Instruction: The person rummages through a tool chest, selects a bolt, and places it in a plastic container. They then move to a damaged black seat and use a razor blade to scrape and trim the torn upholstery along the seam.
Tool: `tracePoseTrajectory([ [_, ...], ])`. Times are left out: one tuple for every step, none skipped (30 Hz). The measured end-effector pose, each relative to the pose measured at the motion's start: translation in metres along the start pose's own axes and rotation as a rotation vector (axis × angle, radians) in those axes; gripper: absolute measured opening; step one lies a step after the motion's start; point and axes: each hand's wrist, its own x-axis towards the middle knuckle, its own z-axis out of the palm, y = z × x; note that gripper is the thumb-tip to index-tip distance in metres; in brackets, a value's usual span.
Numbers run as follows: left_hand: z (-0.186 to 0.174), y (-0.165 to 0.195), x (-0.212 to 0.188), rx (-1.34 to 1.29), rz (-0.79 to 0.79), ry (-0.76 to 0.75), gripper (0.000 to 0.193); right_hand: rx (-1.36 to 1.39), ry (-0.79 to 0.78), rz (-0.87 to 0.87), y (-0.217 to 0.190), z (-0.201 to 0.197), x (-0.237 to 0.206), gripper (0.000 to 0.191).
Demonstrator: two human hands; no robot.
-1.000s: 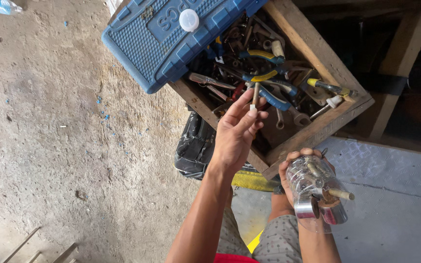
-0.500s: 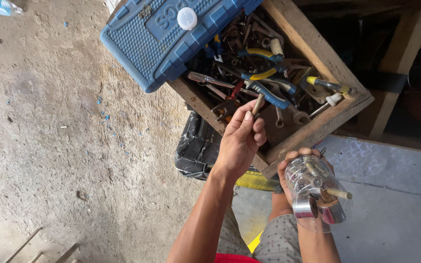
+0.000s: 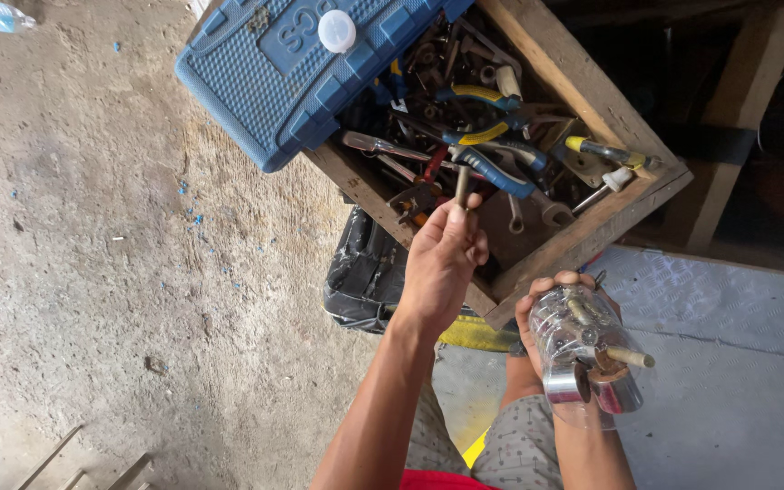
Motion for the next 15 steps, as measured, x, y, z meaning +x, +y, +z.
tracePoseTrajectory([
  [0.001,0.0,0.0,0.047,-0.004,0.028,0.029,0.002,0.002,-0.002,0.0,0.001,0.0,0.025],
  [0.002,0.0,0.0,0.093,-0.01,0.056,0.027,0.004,0.007,-0.008,0.0,0.002,-0.001,0.025],
  [0.002,0.0,-0.001,0.141,-0.013,0.083,0.026,0.007,0.011,-0.013,0.001,0.003,-0.001,0.026],
  [0.002,-0.001,-0.001,0.186,0.012,0.065,0.027,0.008,0.015,-0.015,0.002,0.004,-0.002,0.026],
  [0.002,-0.002,-0.001,0.233,0.035,0.048,0.027,0.009,0.025,-0.015,0.002,0.006,-0.003,0.026],
  [0.002,-0.003,-0.001,0.281,0.058,0.03,0.027,0.01,0.035,-0.015,0.003,0.007,-0.004,0.025],
  [0.001,-0.004,-0.001,0.251,0.047,0.019,0.025,0.011,0.045,-0.017,0.003,0.009,-0.004,0.025],
  [0.0,-0.005,-0.001,0.221,0.036,0.008,0.023,0.008,0.034,-0.022,0.004,0.01,-0.004,0.026],
  [-0.001,-0.007,-0.002,0.19,0.024,-0.002,0.021,0.005,0.024,-0.026,0.005,0.011,-0.004,0.027],
  [-0.002,-0.008,-0.001,0.157,0.008,0.006,0.019,0.002,0.011,-0.031,0.005,0.012,-0.004,0.028],
  [-0.003,-0.008,-0.001,0.124,-0.006,0.012,0.018,0.004,0.014,-0.025,0.004,0.013,-0.003,0.028],
  [-0.004,-0.009,-0.001,0.091,-0.021,0.018,0.018,0.007,0.017,-0.019,0.004,0.014,-0.003,0.028],
  [-0.005,-0.009,-0.002,0.116,-0.022,0.018,0.019,0.011,0.022,-0.012,0.004,0.015,-0.003,0.028],
  [-0.006,-0.01,-0.002,0.141,-0.023,0.019,0.021,0.004,0.016,-0.018,0.004,0.015,-0.003,0.029],
  [-0.007,-0.01,-0.002,0.166,-0.024,0.018,0.022,-0.003,0.008,-0.024,0.004,0.016,-0.003,0.03],
])
